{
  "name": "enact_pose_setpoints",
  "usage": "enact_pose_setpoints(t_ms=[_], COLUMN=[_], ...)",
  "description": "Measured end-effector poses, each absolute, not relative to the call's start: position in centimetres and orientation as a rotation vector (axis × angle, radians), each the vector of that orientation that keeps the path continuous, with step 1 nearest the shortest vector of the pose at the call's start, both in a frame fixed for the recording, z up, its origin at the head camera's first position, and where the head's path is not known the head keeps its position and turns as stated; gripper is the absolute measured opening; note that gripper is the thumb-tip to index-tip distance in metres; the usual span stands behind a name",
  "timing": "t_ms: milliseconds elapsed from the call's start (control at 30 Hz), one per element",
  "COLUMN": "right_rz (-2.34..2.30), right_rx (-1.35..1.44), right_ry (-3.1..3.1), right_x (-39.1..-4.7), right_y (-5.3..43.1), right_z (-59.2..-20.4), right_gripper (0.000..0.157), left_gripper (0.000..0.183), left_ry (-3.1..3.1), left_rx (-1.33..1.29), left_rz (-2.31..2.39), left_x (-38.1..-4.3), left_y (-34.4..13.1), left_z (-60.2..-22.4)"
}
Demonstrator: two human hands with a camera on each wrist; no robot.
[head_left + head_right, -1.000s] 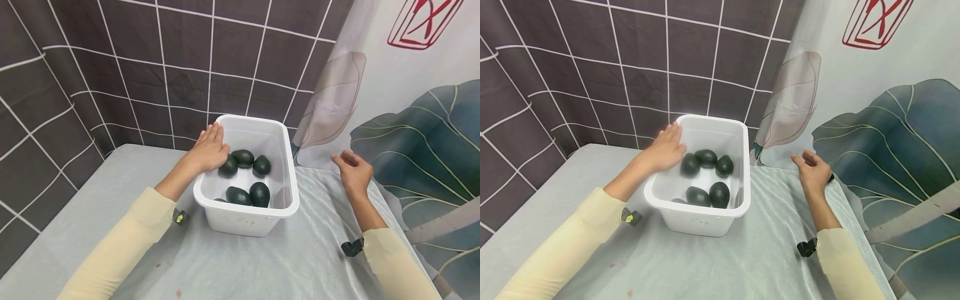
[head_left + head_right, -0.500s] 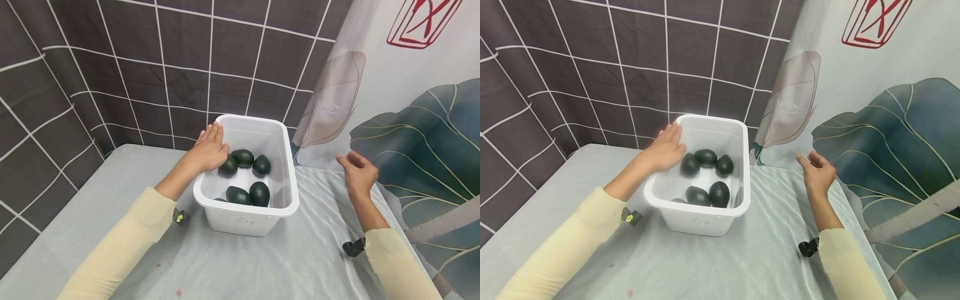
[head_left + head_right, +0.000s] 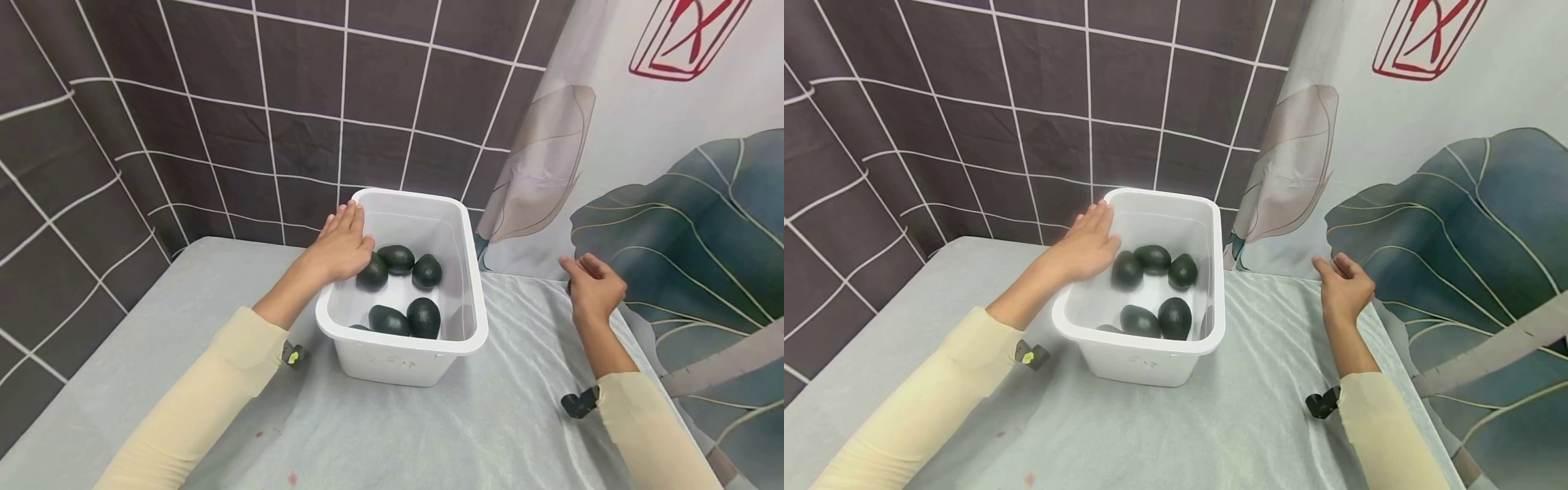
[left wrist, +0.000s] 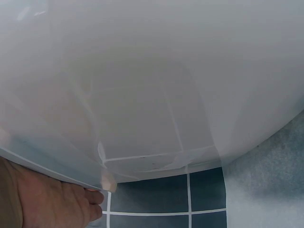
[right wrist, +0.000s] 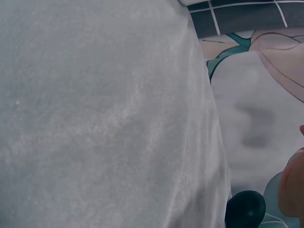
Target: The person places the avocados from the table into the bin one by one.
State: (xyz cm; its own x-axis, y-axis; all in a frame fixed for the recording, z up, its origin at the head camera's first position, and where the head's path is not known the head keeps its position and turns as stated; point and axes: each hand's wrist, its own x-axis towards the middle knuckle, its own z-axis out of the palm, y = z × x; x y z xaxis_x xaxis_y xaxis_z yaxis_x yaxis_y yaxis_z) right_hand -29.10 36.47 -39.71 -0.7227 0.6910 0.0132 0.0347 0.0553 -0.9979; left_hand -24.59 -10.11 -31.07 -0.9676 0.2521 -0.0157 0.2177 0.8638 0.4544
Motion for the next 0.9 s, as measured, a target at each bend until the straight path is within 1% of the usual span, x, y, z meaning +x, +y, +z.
enact_pose_setpoints(t_ms=[133, 900], right_rz=[1.71, 1.648], right_rx=[-0.743, -0.849], right_ry=[-1.828, -1.875], right_x=[-29.2, -28.8], right_y=[36.6, 38.0], right_z=[-39.9, -40.4], right_gripper=[0.064, 0.069], left_gripper=[0.078, 0.079], left_ry=[2.959, 2.974], left_rx=[0.372, 0.373], left_rz=[0.717, 0.699], left_x=[-24.5, -24.6], left_y=[-10.1, -10.1], left_z=[-31.0, -31.1])
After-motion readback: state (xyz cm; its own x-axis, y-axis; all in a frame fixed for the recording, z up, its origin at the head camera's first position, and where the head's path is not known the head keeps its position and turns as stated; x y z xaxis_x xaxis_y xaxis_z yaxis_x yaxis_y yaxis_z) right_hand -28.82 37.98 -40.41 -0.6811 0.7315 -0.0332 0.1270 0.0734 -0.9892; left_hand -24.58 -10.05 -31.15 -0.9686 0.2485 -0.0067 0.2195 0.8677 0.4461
